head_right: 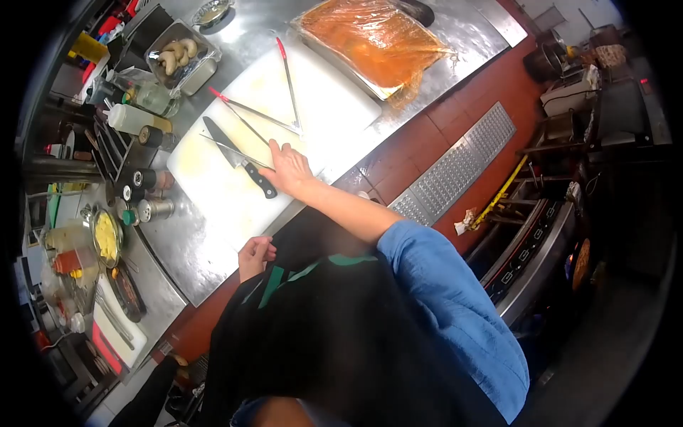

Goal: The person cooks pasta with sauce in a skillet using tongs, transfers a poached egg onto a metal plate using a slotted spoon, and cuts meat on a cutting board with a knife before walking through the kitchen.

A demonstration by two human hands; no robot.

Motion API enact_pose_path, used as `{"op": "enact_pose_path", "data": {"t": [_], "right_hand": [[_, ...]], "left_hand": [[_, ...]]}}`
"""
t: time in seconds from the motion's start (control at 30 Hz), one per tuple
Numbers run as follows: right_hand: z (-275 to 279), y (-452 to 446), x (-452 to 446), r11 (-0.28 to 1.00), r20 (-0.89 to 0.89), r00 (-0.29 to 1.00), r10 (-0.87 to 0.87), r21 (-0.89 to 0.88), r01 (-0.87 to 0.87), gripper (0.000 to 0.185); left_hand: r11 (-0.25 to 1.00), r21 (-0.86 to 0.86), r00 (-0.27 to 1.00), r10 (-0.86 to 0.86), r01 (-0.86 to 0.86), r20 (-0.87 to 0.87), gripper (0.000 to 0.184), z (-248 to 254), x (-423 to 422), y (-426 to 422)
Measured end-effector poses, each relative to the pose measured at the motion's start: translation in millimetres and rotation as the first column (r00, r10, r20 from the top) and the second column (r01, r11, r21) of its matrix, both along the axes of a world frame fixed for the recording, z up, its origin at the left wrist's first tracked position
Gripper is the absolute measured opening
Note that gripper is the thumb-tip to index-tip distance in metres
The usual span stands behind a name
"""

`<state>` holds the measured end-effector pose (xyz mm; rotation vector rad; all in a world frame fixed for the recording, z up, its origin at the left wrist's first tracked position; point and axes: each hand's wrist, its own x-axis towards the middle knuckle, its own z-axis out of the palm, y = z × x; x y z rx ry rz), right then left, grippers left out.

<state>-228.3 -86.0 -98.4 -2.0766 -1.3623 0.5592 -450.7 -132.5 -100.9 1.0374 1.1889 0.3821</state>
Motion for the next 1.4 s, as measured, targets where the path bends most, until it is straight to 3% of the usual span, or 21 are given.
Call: {"op": "enact_pose_path", "data": {"t": [0.1,0.2,0.33,0.43,0.53,0.6,0.7,0.8,0.9,0.97,1.03,1.07,1.1,1.13,1.17,1.23,1.27,1.37,1.4], "right_hand": [[7,0,6,0.991,0.227,0.972,0.057,0.104,-0.082,0.045],[12,9,37,0.975,0.233,0.97,-0.068,0.221,0.015,0.038],[5,35,79,0.993,0.163,0.981,-0.109,0.06,0.1,0.028],[33,32,95,0.97,0.127,0.975,-0.181,0.188,0.156,0.024],[54,-2,162,0.727,-0.077,0.904,-0.421,0.568,0.387,0.015],[53,-44,219,0.647,-0.164,0.784,-0.599,0.478,0.594,0.017],[-17,-116,302,0.459,-0.345,0.502,-0.793,0.204,0.865,0.022],[-87,-170,333,0.473,-0.255,0.452,-0.855,-0.024,0.881,0.018],[-144,-197,358,0.368,-0.597,0.032,-0.802,-0.451,0.813,0.022],[-186,-184,389,0.379,-0.692,-0.176,-0.701,-0.57,0.729,0.028],[-218,-156,422,0.384,-0.751,-0.258,-0.607,-0.562,0.732,0.037],[-237,-132,443,0.314,-0.713,-0.335,-0.616,-0.612,0.726,0.045],[-261,-115,460,0.244,-0.666,-0.407,-0.625,-0.663,0.708,0.054],[-300,-101,470,0.32,-0.807,-0.407,-0.428,-0.557,0.766,0.055],[-343,-83,477,0.366,-0.902,-0.382,-0.202,-0.431,0.825,0.056],[-363,-72,479,0.43,-0.916,-0.399,0.05,-0.341,0.836,0.056],[-357,-83,483,0.483,-0.887,-0.459,0.055,-0.379,0.789,0.057],[-277,-98,495,0.413,-0.93,-0.325,0.173,-0.231,0.881,0.054],[-258,-130,498,0.45,-0.941,-0.337,-0.013,-0.307,0.839,0.069]], "left_hand": [[1.0,-0.008,0.999,-0.013,0.013,0.029,0.018,1,13,2],[1.0,-0.002,1.0,-0.012,0.012,0.029,0.017,-2,26,9],[0.999,0.01,0.995,-0.052,0.051,0.082,0.017,-3,56,23],[0.996,0.018,0.99,-0.087,0.086,0.115,0.017,10,73,26],[0.994,0.061,0.994,-0.095,0.091,0.062,0.017,17,73,27],[0.998,-0.001,0.994,-0.058,0.059,0.095,0.018,8,65,27],[0.999,-0.033,0.997,-0.038,0.04,0.064,0.017,15,86,30],[0.998,-0.051,0.998,0.026,-0.023,0.054,0.016,25,133,29],[0.995,-0.059,0.995,0.079,-0.076,0.061,0.017,37,205,29],[0.999,0.02,0.999,0.048,-0.048,0.02,0.025,18,250,47],[0.996,0.017,0.996,0.082,-0.083,0.047,0.041,17,312,68],[0.99,-0.051,0.99,0.131,-0.128,0.051,0.047,7,335,87],[0.992,-0.115,0.987,0.066,-0.05,0.144,0.053,-10,340,116],[0.995,-0.095,0.978,0.024,-0.004,0.208,0.057,5,373,122],[0.991,-0.09,0.983,0.113,-0.1,0.144,0.06,9,393,135],[0.975,-0.051,0.977,0.214,-0.215,-0.01,0.07,11,399,163],[0.967,-0.033,0.966,0.252,-0.254,-0.053,0.071,14,402,169],[0.949,0.023,0.944,0.315,-0.315,-0.099,0.071,22,390,186],[0.953,0.069,0.946,0.301,-0.295,-0.116,0.071,24,382,195]]}}
